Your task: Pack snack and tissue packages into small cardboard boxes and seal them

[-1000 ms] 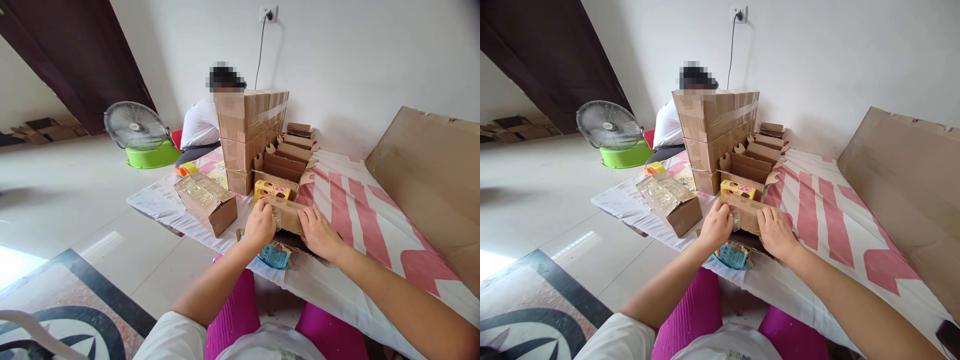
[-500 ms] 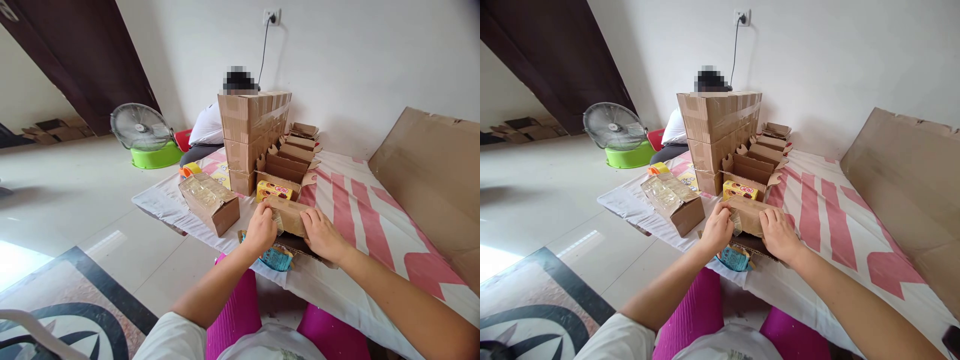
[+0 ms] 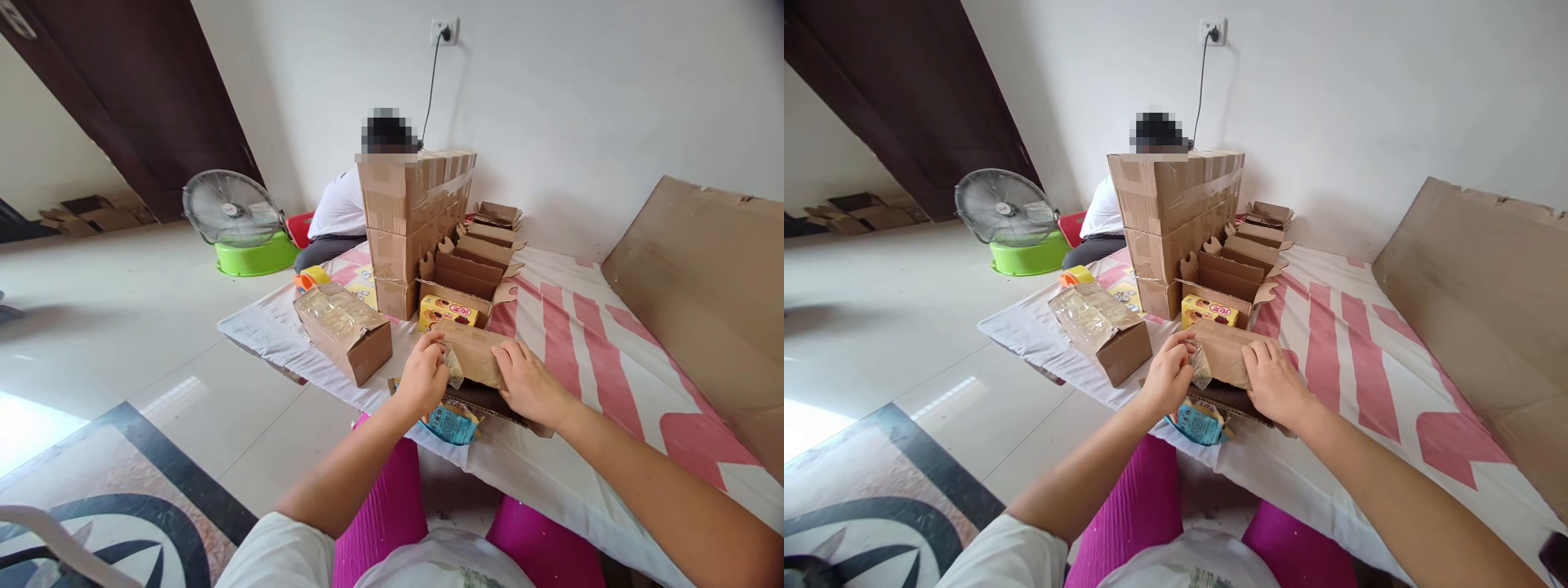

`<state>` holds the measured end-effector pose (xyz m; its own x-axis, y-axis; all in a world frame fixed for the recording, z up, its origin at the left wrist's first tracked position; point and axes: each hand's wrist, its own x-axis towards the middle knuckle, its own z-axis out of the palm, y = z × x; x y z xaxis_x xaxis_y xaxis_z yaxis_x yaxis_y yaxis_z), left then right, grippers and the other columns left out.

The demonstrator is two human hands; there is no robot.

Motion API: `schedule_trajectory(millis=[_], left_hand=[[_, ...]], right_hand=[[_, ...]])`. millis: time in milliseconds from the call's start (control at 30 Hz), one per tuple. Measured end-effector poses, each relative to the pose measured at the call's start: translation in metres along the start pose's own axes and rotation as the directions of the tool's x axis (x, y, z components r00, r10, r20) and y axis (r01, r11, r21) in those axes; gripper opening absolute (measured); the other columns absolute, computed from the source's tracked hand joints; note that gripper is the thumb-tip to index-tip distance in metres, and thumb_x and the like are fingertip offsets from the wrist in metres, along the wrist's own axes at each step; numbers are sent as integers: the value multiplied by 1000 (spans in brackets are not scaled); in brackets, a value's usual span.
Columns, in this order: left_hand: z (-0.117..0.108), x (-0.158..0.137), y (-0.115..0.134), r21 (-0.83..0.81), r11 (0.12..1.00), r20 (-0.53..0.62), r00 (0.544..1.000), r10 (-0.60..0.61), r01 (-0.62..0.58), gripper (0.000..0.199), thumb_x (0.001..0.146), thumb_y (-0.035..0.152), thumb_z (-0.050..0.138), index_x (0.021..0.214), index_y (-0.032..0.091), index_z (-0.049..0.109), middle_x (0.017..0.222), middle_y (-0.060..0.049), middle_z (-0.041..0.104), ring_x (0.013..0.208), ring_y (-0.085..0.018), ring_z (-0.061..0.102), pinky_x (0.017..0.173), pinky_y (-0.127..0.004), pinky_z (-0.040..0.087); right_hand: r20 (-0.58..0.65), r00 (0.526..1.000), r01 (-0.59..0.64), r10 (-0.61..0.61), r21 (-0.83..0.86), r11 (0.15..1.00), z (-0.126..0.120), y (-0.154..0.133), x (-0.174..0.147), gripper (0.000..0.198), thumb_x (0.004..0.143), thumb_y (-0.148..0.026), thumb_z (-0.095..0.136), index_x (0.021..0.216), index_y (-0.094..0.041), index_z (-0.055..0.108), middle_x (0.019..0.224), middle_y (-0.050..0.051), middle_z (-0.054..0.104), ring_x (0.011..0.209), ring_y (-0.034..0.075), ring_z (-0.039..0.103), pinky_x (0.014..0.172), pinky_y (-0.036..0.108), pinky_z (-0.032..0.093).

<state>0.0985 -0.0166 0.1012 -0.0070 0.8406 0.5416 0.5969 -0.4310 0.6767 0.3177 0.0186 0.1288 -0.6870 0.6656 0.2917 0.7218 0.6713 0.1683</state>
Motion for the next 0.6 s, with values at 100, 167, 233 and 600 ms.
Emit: schedule_trajectory(millis=[100,167,233,600], left_hand=[[-5,-1,1,-107,994,15,1000,11,-9,20,78,8,47,67,22,37,120,-11,55,111,-20,58,98,-38,49],[-9,-2,-2,-165,986,22,999,39,-35,18,83,19,52,70,22,40,120,-11,55,109,-20,58,97,-38,49],[-13,-1,-7,-214,976,3,999,40,-39,22,84,28,57,72,22,40,115,-11,57,108,-21,58,95,-38,49],[-21,8,-13,-338,941,99,995,23,12,31,72,36,74,84,20,49,114,-10,59,109,-23,56,97,-39,45]], right_hand=[[2,1000,-26,25,46,999,-4,-1,0,51,72,-23,74,117,-16,52,114,13,55,109,31,51,92,44,47],[-14,999,-51,52,95,994,-10,-4,1,61,71,-40,77,121,-18,50,116,13,55,110,31,52,91,46,48],[-47,997,-60,67,134,989,-16,-13,4,74,68,-54,78,125,-19,48,119,13,55,110,32,52,91,47,47],[24,999,-42,41,45,998,-24,-61,50,12,88,-30,59,89,-18,61,92,9,62,91,25,54,79,36,40]])
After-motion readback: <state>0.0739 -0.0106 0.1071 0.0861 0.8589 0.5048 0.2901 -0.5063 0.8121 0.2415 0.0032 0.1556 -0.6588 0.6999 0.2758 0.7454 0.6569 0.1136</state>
